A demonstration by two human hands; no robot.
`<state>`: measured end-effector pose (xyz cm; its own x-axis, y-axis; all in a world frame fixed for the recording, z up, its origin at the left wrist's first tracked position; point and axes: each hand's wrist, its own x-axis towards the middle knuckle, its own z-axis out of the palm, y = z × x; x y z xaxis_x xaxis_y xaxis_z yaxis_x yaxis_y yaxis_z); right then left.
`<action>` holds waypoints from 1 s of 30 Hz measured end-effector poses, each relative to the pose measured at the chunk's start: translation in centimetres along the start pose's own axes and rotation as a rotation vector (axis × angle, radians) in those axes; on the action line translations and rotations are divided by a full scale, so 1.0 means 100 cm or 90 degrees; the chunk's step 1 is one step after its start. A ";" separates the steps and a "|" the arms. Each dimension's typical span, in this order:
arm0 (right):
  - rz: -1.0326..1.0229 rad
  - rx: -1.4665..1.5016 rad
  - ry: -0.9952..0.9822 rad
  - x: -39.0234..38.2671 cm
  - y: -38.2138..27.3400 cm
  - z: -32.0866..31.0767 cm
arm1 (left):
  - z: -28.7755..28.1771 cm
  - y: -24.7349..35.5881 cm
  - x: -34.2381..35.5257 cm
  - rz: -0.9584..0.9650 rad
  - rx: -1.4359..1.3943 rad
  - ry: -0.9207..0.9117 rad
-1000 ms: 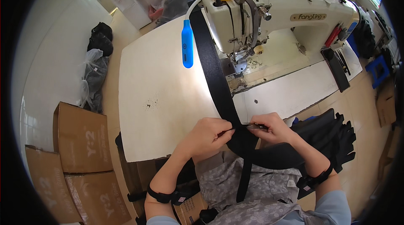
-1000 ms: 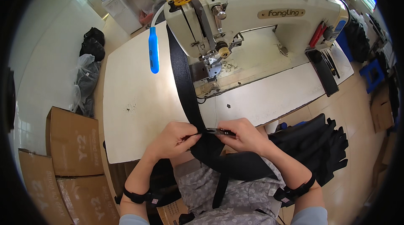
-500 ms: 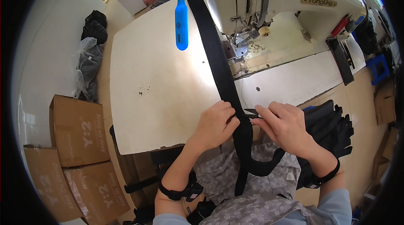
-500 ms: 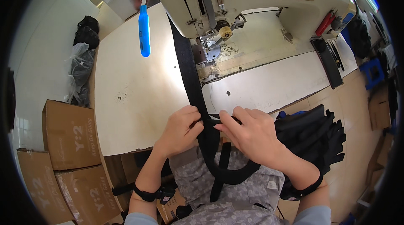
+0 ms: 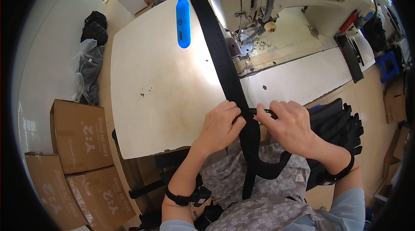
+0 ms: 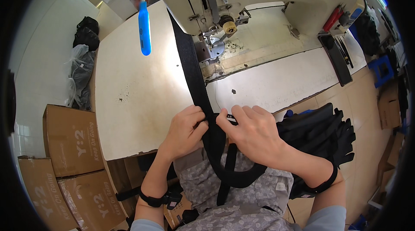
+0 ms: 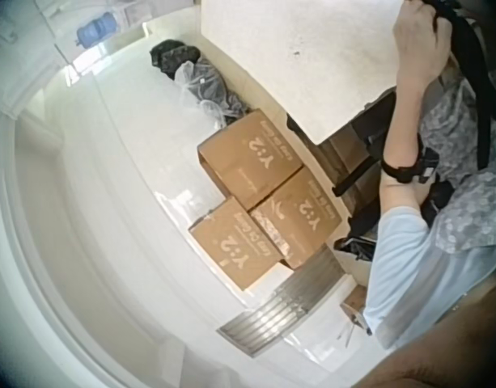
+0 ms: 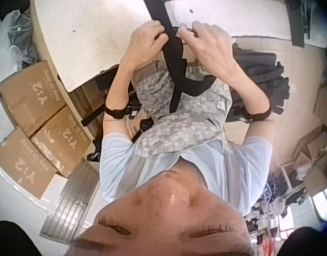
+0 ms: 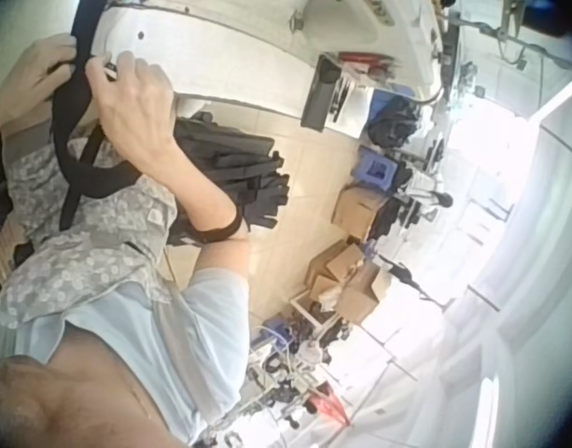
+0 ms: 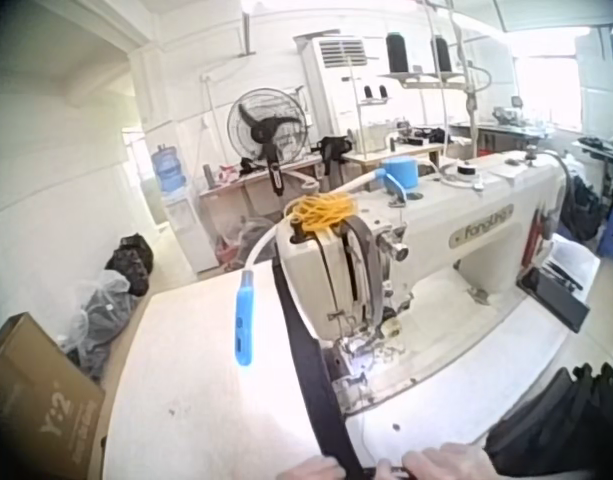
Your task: The person uses scissors to trim the edges of a black fabric strap and then folds it. They place the strap under the sewing machine needle and sew a straight line along its length. The person then trims the excess thread and adjusts the strap on the table.
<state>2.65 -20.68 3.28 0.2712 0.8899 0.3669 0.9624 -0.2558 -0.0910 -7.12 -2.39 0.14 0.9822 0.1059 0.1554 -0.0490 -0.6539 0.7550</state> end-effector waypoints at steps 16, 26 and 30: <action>0.018 0.035 -0.027 0.001 -0.002 0.004 | 0.011 0.007 -0.002 0.035 0.067 0.048; 0.271 0.417 -0.014 -0.008 0.000 0.012 | 0.016 0.015 -0.018 -0.002 0.002 0.059; 0.288 0.557 -0.111 -0.003 -0.006 0.019 | 0.017 0.023 -0.024 -0.066 -0.015 0.024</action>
<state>2.04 -20.10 1.44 0.5448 0.8386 -0.0044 0.4206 -0.2778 -0.8636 -9.29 -5.41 0.47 0.9746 0.2010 0.0990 0.0484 -0.6202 0.7829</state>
